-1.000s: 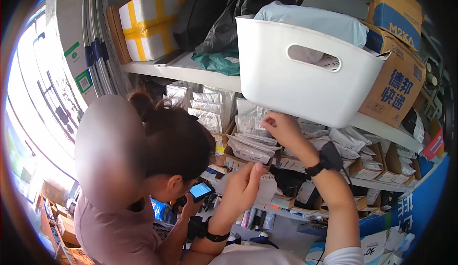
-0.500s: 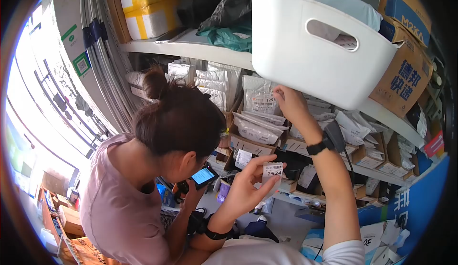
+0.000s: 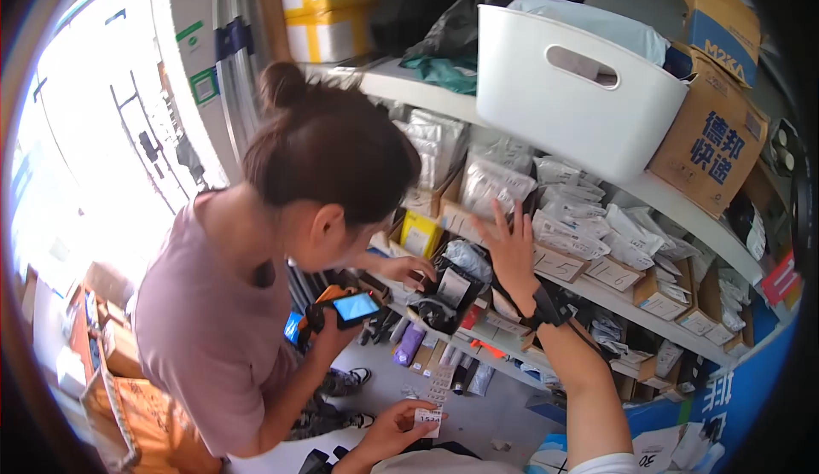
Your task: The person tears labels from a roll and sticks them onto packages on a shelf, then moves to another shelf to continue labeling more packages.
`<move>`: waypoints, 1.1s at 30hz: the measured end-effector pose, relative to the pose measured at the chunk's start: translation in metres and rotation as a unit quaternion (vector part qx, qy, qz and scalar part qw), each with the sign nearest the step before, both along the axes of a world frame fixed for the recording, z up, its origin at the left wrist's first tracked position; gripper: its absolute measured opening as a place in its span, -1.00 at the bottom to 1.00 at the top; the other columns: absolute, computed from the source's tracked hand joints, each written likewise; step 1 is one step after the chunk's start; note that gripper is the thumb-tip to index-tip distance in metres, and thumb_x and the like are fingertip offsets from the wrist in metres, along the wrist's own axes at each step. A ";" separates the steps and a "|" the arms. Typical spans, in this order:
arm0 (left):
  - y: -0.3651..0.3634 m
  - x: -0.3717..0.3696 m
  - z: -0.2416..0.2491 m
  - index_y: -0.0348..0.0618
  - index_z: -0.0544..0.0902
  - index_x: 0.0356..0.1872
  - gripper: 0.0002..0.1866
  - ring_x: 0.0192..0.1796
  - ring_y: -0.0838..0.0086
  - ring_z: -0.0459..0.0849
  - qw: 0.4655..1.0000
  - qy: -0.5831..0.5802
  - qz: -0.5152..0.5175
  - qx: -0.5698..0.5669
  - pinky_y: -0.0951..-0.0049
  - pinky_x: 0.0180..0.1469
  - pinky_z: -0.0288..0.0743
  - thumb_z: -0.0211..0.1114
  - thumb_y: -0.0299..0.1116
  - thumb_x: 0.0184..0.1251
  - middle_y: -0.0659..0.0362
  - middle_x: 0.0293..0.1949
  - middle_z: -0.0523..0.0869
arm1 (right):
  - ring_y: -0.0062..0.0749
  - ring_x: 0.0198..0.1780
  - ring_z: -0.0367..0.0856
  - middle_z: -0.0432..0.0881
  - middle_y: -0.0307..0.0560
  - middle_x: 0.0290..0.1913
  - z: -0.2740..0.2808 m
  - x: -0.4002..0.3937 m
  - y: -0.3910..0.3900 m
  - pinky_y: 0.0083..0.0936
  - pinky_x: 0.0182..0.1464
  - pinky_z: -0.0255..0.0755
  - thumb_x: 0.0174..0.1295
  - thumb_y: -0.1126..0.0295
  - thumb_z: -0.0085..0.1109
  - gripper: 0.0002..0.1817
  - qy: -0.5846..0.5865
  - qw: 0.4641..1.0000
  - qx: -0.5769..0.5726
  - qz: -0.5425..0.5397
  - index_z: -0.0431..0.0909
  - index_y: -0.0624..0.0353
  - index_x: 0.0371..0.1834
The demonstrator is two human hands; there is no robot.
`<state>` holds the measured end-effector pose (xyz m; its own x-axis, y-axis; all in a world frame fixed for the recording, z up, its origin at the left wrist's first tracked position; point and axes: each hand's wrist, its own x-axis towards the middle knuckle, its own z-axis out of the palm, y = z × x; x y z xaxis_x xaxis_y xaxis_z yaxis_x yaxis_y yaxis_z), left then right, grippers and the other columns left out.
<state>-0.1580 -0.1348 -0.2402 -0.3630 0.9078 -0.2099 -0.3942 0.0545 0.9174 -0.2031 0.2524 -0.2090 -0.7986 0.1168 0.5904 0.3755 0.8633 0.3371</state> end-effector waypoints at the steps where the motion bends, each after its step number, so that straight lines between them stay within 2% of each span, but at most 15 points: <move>1: -0.007 0.013 -0.006 -0.29 0.49 0.18 -0.69 0.16 0.42 0.67 0.999 -0.020 0.016 -0.022 0.46 0.23 0.53 0.23 -0.58 0.48 -0.04 0.13 0.71 | 0.29 0.49 0.18 0.07 -0.03 0.61 -0.008 -0.003 0.005 0.15 0.48 0.07 0.28 0.43 0.06 -0.27 0.008 1.000 -0.011 -0.017 0.25 -0.47 0.54; 3: -0.018 0.039 -0.022 -0.27 0.49 0.19 -0.69 0.15 0.46 0.66 0.998 -0.044 0.043 -0.004 0.47 0.23 0.53 0.23 -0.55 0.49 0.02 0.13 0.71 | 0.25 0.42 0.31 0.11 -0.06 0.61 -0.011 -0.007 0.009 0.08 0.50 0.06 0.29 0.49 0.01 -0.25 0.025 0.999 -0.017 -0.028 0.23 -0.46 0.55; 8: -0.070 0.086 -0.019 -0.27 0.51 0.20 -0.70 0.14 0.51 0.66 0.991 -0.021 0.117 -0.062 0.52 0.20 0.51 0.21 -0.52 0.51 0.09 0.08 0.72 | 0.27 0.57 0.03 0.02 0.01 0.63 0.000 0.011 -0.030 0.27 0.49 0.02 0.25 0.56 0.02 -0.26 0.016 0.999 -0.044 -0.023 0.26 -0.23 0.54; 9: -0.083 0.089 -0.024 -0.28 0.51 0.21 -0.70 0.12 0.52 0.66 0.991 -0.023 0.127 -0.044 0.52 0.19 0.52 0.20 -0.52 0.52 0.10 0.08 0.72 | 0.29 0.57 0.00 -0.03 0.02 0.65 -0.012 0.018 -0.044 0.32 0.47 0.02 0.18 0.61 0.06 -0.26 0.045 0.996 -0.060 0.054 0.30 -0.12 0.50; 10: -0.094 0.090 -0.030 -0.28 0.50 0.22 -0.70 0.11 0.53 0.66 0.990 -0.024 0.139 -0.023 0.53 0.18 0.52 0.19 -0.51 0.53 0.10 0.08 0.71 | 0.32 0.57 -0.02 0.06 0.19 0.58 -0.028 0.032 -0.064 0.39 0.45 -0.04 0.22 0.56 0.08 -0.34 0.026 0.991 -0.089 0.092 0.33 -0.02 0.47; 11: -0.105 0.093 -0.040 -0.28 0.51 0.21 -0.71 0.08 0.53 0.67 0.985 -0.029 0.168 0.027 0.52 0.18 0.52 0.16 -0.50 0.54 0.12 0.06 0.71 | 0.34 0.50 0.11 0.22 0.23 0.47 -0.036 0.053 -0.098 0.36 0.43 0.01 0.23 0.53 0.08 -0.43 0.036 0.974 -0.144 0.169 0.40 0.08 0.38; 13: -0.128 0.084 -0.064 -0.29 0.51 0.20 -0.71 0.09 0.53 0.66 0.977 -0.039 0.209 0.005 0.52 0.17 0.53 0.16 -0.51 0.54 0.11 0.05 0.71 | 0.25 0.25 0.44 0.49 0.25 0.18 -0.083 0.086 -0.150 0.04 0.29 0.32 0.19 0.59 0.09 -0.73 0.042 0.901 -0.281 0.329 0.56 0.25 -0.03; 15: -0.151 0.084 -0.075 -0.31 0.52 0.17 -0.73 0.07 0.53 0.67 0.965 -0.035 0.257 -0.035 0.53 0.13 0.54 0.15 -0.51 0.54 0.11 0.02 0.72 | 0.01 -0.09 0.67 0.69 0.03 -0.22 -0.102 0.119 -0.213 -0.20 0.03 0.53 0.16 0.64 0.05 -0.84 -0.089 0.822 -0.438 0.353 0.60 0.22 -0.25; 17: -0.178 0.071 -0.063 -0.33 0.52 0.14 -0.75 0.06 0.53 0.68 0.953 -0.014 0.293 -0.074 0.51 0.12 0.54 0.15 -0.49 0.54 0.08 0.01 0.74 | -0.11 -0.23 0.70 0.70 -0.06 -0.32 -0.119 0.131 -0.269 -0.32 -0.11 0.57 0.16 0.65 0.07 -0.87 -0.152 0.737 -0.547 0.367 0.61 0.23 -0.37; 20: -0.228 0.058 -0.053 -0.35 0.52 0.12 -0.76 0.05 0.54 0.69 0.929 -0.008 0.359 -0.088 0.50 0.13 0.53 0.14 -0.47 0.55 0.07 -0.01 0.75 | -0.13 -0.30 0.71 0.68 0.00 -0.33 -0.133 0.112 -0.351 -0.40 -0.23 0.58 0.15 0.66 0.09 -0.87 -0.208 0.678 -0.584 0.395 0.62 0.23 -0.35; 21: -0.246 0.055 -0.049 -0.34 0.53 0.11 -0.77 0.04 0.55 0.69 0.917 -0.022 0.387 -0.093 0.50 0.12 0.53 0.14 -0.47 0.54 0.08 -0.03 0.76 | -0.27 -0.32 0.71 0.68 -0.03 -0.34 -0.134 0.101 -0.380 -0.47 -0.24 0.55 0.16 0.71 0.06 -0.84 -0.213 0.661 -0.585 0.418 0.62 0.25 -0.37; 25: -0.337 0.034 -0.061 -0.33 0.55 0.08 -0.78 0.02 0.52 0.70 0.876 -0.032 0.478 -0.065 0.49 0.12 0.54 0.16 -0.48 0.52 0.11 -0.05 0.75 | -0.28 -0.30 0.72 0.67 -0.01 -0.30 -0.132 0.047 -0.495 -0.43 -0.23 0.57 0.23 0.70 0.08 -0.84 -0.270 0.581 -0.644 0.418 0.61 0.26 -0.23; 28: -0.413 0.010 -0.061 -0.32 0.54 0.05 -0.82 0.06 0.47 0.71 0.857 0.004 0.505 -0.098 0.50 0.14 0.55 0.12 -0.51 0.54 0.06 -0.04 0.75 | -0.42 -0.25 0.74 0.69 -0.05 -0.26 -0.130 0.000 -0.573 -0.52 -0.23 0.58 0.32 0.69 0.05 -0.84 -0.227 0.567 -0.667 0.426 0.60 0.28 -0.16; 30: -0.449 -0.003 -0.057 -0.33 0.54 0.05 -0.82 0.06 0.46 0.71 0.853 -0.010 0.514 -0.086 0.50 0.15 0.54 0.11 -0.52 0.53 0.05 -0.04 0.75 | -0.39 -0.17 0.74 0.69 -0.01 -0.13 -0.121 -0.027 -0.607 -0.49 -0.09 0.61 0.32 0.69 0.04 -0.73 -0.185 0.571 -0.682 0.419 0.53 0.27 0.06; 33: -0.498 -0.051 -0.048 -0.34 0.53 0.05 -0.82 0.08 0.43 0.71 0.862 -0.013 0.498 -0.094 0.49 0.19 0.53 0.11 -0.54 0.52 0.04 -0.06 0.75 | -0.34 -0.06 0.72 0.64 0.02 0.02 -0.109 -0.059 -0.636 -0.45 0.04 0.57 0.28 0.70 -0.01 -0.56 -0.122 0.604 -0.708 0.345 0.46 0.24 0.24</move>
